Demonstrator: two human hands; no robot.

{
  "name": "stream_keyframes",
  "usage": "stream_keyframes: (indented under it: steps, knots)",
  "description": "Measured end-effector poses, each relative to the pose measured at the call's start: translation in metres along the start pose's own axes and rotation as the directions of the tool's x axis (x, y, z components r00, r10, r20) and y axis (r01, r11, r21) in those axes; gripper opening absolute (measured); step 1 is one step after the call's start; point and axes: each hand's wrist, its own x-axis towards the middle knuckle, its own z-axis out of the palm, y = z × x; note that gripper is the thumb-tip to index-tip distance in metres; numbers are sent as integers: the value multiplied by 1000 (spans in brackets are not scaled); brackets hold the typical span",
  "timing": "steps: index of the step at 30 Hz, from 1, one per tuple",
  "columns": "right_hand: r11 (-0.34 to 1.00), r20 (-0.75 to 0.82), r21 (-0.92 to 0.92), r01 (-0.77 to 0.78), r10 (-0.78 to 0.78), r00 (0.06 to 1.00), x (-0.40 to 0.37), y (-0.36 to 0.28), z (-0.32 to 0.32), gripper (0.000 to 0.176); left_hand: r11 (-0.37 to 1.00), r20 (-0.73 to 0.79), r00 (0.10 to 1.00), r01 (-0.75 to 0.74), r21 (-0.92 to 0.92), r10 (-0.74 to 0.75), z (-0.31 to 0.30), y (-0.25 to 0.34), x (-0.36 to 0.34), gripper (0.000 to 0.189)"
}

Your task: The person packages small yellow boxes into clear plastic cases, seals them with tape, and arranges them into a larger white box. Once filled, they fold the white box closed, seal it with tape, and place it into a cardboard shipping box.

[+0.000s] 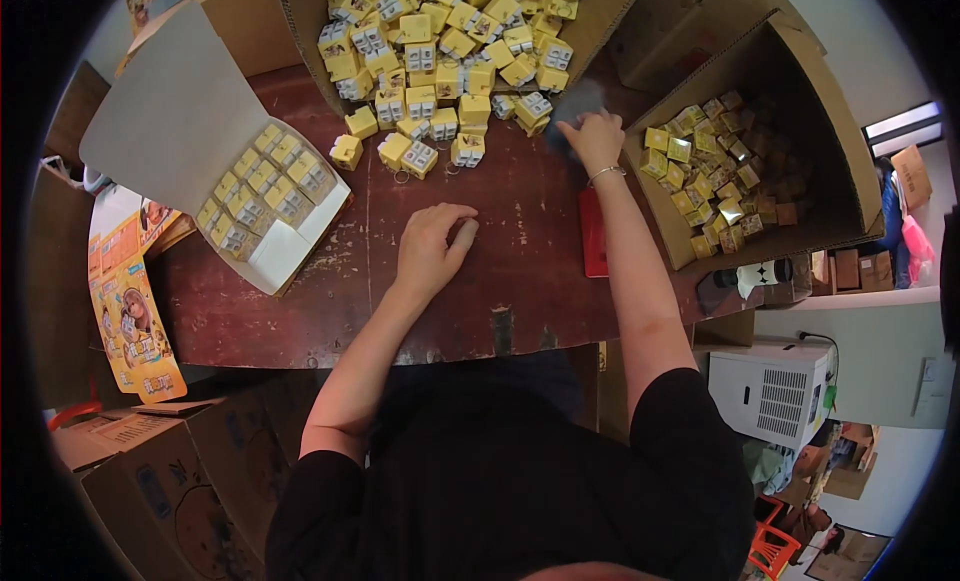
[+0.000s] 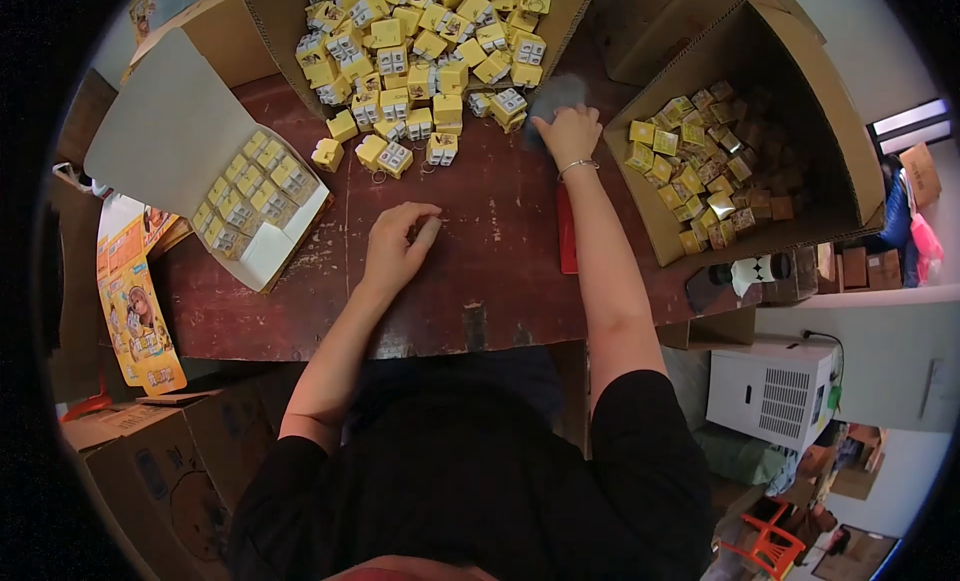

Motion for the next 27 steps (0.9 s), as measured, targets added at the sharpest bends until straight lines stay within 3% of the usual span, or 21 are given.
stream_keyframes:
  steps: [2, 3, 4, 11, 14, 16, 19, 23, 25, 27]
  knots:
    - [997, -74, -76, 31, -37, 997, 4, -1, 3, 42, 1000, -6, 1000, -4, -2, 4, 0, 0, -1, 12]
    - [993, 155, 84, -81, 67, 986, 10, 1, 2, 44, 1000, 2, 1000, 2, -10, -2, 0, -2, -2, 12]
    - [952, 387, 211, -223, 128, 913, 14, 3, 2, 47, 1000, 10, 1000, 6, -18, -6, 0, -3, -3, 12]
    - [982, 119, 148, -119, 102, 988, 27, 15, 15, 60, 999, 22, 999, 37, -32, -36, -2, -9, -6, 12]
    - [983, 140, 83, -163, 150, 979, 39, 25, 21, 67, 998, 52, 998, 47, -34, -46, -4, -7, -4, 11]
    - [937, 416, 217, -273, 164, 894, 45, 25, 11, 69, 998, 44, 998, 41, -51, -38, -4, -6, -5, 10]
    - [947, 452, 162, -279, 180, 874, 51, 26, 14, 83, 996, 64, 995, 82, -48, -79, -5, -7, -6, 10]
    - [958, 393, 136, -251, 180, 902, 48, 22, 14, 86, 996, 79, 995, 74, -53, -69, 0, -9, -5, 11]
    - [972, 518, 51, -228, 169, 838, 46, 14, 9, 97, 996, 80, 995, 62, -61, -57, 2, -8, -3, 11]
    - [967, 503, 71, -245, 177, 846, 46, 15, 7, 101, 995, 88, 994, 67, -68, -61, 3, -6, -1, 12]
